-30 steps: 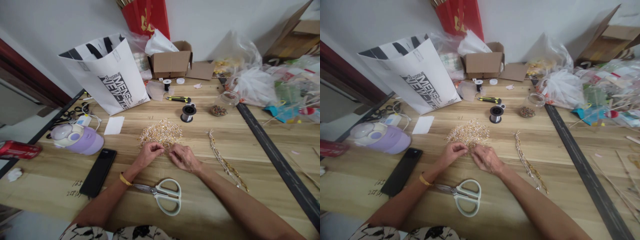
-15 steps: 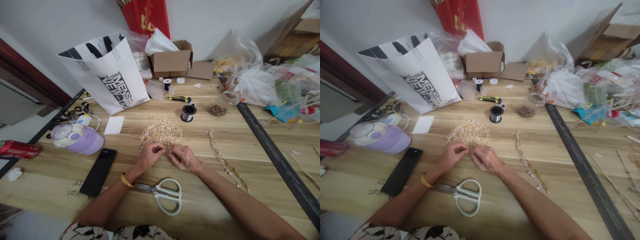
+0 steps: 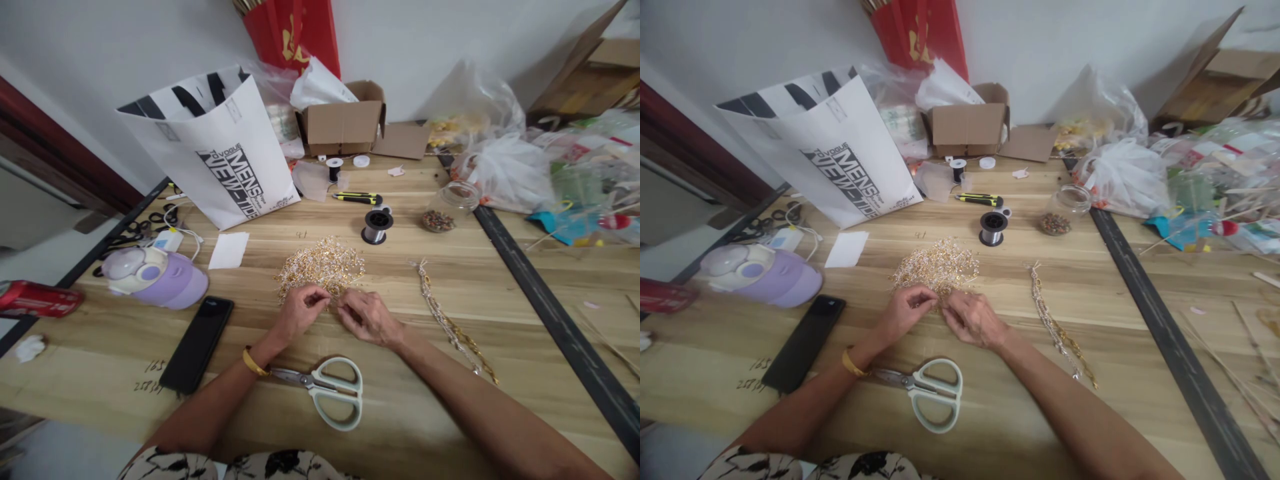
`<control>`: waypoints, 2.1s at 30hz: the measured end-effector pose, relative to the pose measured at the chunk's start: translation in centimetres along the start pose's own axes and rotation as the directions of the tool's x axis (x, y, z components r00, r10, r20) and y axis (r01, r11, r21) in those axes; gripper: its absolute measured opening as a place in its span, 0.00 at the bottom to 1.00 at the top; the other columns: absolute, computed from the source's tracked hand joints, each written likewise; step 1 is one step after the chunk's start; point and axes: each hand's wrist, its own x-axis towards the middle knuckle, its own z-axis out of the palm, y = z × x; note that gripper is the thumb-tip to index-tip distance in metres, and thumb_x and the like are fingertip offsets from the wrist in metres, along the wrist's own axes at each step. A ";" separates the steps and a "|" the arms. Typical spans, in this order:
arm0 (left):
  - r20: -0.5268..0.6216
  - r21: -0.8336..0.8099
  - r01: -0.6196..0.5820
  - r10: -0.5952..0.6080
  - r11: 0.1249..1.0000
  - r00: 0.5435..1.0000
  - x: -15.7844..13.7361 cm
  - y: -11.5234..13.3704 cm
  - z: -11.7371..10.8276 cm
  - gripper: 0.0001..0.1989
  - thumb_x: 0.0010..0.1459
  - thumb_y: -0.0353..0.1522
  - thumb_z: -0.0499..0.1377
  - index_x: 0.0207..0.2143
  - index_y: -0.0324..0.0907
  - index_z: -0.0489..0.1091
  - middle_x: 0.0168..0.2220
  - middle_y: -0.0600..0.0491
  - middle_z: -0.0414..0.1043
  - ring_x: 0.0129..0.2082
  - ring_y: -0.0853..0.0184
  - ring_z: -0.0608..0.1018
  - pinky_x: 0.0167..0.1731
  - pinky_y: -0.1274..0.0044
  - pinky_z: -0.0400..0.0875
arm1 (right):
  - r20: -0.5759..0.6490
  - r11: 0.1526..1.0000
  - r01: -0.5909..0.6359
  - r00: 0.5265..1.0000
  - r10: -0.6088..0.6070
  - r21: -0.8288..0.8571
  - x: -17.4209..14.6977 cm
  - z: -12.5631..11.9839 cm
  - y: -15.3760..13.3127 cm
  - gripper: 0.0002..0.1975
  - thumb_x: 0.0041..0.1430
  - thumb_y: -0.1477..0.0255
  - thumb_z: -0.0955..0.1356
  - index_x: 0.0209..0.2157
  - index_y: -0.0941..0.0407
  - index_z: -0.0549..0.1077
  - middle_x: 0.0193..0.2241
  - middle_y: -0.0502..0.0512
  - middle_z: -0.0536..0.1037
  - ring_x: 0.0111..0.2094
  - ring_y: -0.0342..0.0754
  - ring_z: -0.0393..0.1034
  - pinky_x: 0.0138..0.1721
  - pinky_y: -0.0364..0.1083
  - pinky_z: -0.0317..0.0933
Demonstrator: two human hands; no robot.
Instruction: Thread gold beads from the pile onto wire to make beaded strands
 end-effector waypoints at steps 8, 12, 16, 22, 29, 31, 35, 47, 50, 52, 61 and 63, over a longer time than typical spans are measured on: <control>-0.019 0.036 -0.021 0.022 0.999 1.000 -0.1 0.1 0.1 0.04 0.52 0.27 0.58 0.28 0.37 0.72 0.27 0.51 0.74 0.28 0.69 0.75 0.29 0.80 0.69 | 0.003 1.000 -0.004 1.000 0.004 -0.008 0.0 0.0 0.0 0.03 0.61 0.75 0.60 0.34 0.56 0.64 0.25 0.51 0.69 0.24 0.43 0.61 0.27 0.41 0.55; -0.026 0.070 -0.055 0.057 0.996 0.998 0.0 0.2 0.0 0.04 0.52 0.26 0.58 0.28 0.38 0.73 0.27 0.52 0.74 0.28 0.70 0.74 0.29 0.80 0.68 | 0.000 1.000 -0.006 1.000 0.006 -0.007 0.1 0.0 0.0 0.03 0.61 0.76 0.60 0.33 0.56 0.63 0.25 0.52 0.69 0.25 0.43 0.61 0.27 0.42 0.56; -0.025 0.072 -0.062 0.063 0.996 0.998 -0.1 0.3 0.0 0.04 0.51 0.26 0.58 0.28 0.38 0.72 0.27 0.52 0.74 0.28 0.70 0.74 0.29 0.80 0.69 | 0.005 1.000 -0.013 1.000 0.013 0.001 0.1 0.0 0.0 0.03 0.61 0.76 0.60 0.33 0.56 0.63 0.25 0.51 0.69 0.25 0.43 0.62 0.28 0.42 0.56; -0.023 0.073 -0.060 0.062 0.996 0.998 -0.2 0.6 0.0 0.04 0.51 0.26 0.58 0.28 0.39 0.73 0.26 0.52 0.74 0.27 0.70 0.74 0.29 0.80 0.69 | 0.006 1.000 -0.019 1.000 0.019 -0.001 0.1 0.0 0.0 0.03 0.61 0.75 0.60 0.33 0.56 0.63 0.25 0.51 0.69 0.24 0.43 0.62 0.27 0.41 0.56; -0.011 0.027 -0.016 0.016 1.000 1.000 -0.2 0.4 0.1 0.03 0.51 0.27 0.58 0.28 0.37 0.73 0.27 0.51 0.74 0.28 0.69 0.75 0.29 0.80 0.69 | 0.008 1.000 -0.030 1.000 0.030 -0.006 0.0 0.1 0.0 0.03 0.61 0.75 0.60 0.34 0.56 0.63 0.26 0.52 0.69 0.25 0.43 0.63 0.27 0.41 0.56; -0.002 -0.015 0.004 -0.004 1.000 1.000 -0.2 0.4 0.1 0.03 0.51 0.28 0.59 0.29 0.37 0.73 0.28 0.51 0.74 0.28 0.69 0.75 0.31 0.79 0.69 | 0.007 1.000 -0.030 1.000 0.030 -0.010 0.0 0.1 0.0 0.03 0.61 0.75 0.60 0.34 0.56 0.64 0.26 0.52 0.69 0.25 0.43 0.63 0.27 0.41 0.56; 0.031 -0.116 0.056 -0.052 0.992 0.998 -0.2 0.1 0.2 0.05 0.51 0.30 0.60 0.30 0.37 0.72 0.29 0.50 0.75 0.29 0.68 0.75 0.32 0.78 0.70 | 0.003 0.999 -0.034 0.999 0.034 -0.008 0.1 0.1 0.0 0.02 0.62 0.75 0.60 0.34 0.56 0.64 0.26 0.52 0.70 0.25 0.43 0.63 0.27 0.41 0.56; 0.146 -0.326 0.145 -0.101 0.934 0.984 0.1 -0.2 0.1 0.10 0.50 0.29 0.62 0.36 0.35 0.71 0.31 0.49 0.75 0.32 0.69 0.76 0.35 0.78 0.70 | -0.020 0.998 -0.058 0.998 0.058 -0.011 0.1 0.0 -0.1 0.02 0.62 0.75 0.61 0.34 0.56 0.63 0.26 0.51 0.69 0.24 0.43 0.62 0.26 0.41 0.55; 0.155 -0.361 0.161 -0.111 0.919 0.982 0.2 -0.3 0.0 0.11 0.49 0.30 0.62 0.37 0.35 0.70 0.31 0.50 0.75 0.32 0.69 0.76 0.35 0.78 0.70 | -0.029 0.998 -0.061 0.998 0.061 -0.010 0.1 0.0 -0.1 0.02 0.62 0.76 0.61 0.34 0.56 0.63 0.26 0.51 0.69 0.24 0.42 0.62 0.26 0.41 0.55; 0.162 -0.373 0.172 -0.119 0.912 0.980 0.2 -0.3 0.0 0.12 0.49 0.30 0.63 0.37 0.35 0.70 0.31 0.50 0.75 0.32 0.69 0.76 0.35 0.78 0.70 | -0.029 0.998 -0.062 0.998 0.061 -0.012 0.2 0.0 -0.1 0.03 0.62 0.75 0.61 0.33 0.56 0.63 0.26 0.52 0.69 0.24 0.43 0.62 0.26 0.41 0.55; 0.153 -0.400 0.189 -0.138 0.897 0.979 0.3 -0.2 -0.1 0.12 0.48 0.29 0.63 0.37 0.35 0.70 0.29 0.51 0.75 0.31 0.70 0.76 0.35 0.79 0.69 | -0.021 0.996 -0.085 0.996 0.085 0.003 0.0 0.3 0.4 0.04 0.64 0.75 0.60 0.36 0.57 0.66 0.29 0.55 0.73 0.29 0.44 0.68 0.31 0.42 0.61; 0.154 -0.405 0.188 -0.136 0.895 0.979 0.3 -0.2 -0.1 0.12 0.48 0.30 0.64 0.36 0.35 0.71 0.29 0.51 0.75 0.31 0.70 0.76 0.35 0.79 0.69 | -0.018 0.997 -0.081 0.997 0.081 -0.005 -0.1 0.5 0.6 0.05 0.64 0.74 0.60 0.38 0.57 0.67 0.30 0.55 0.73 0.30 0.44 0.69 0.32 0.42 0.62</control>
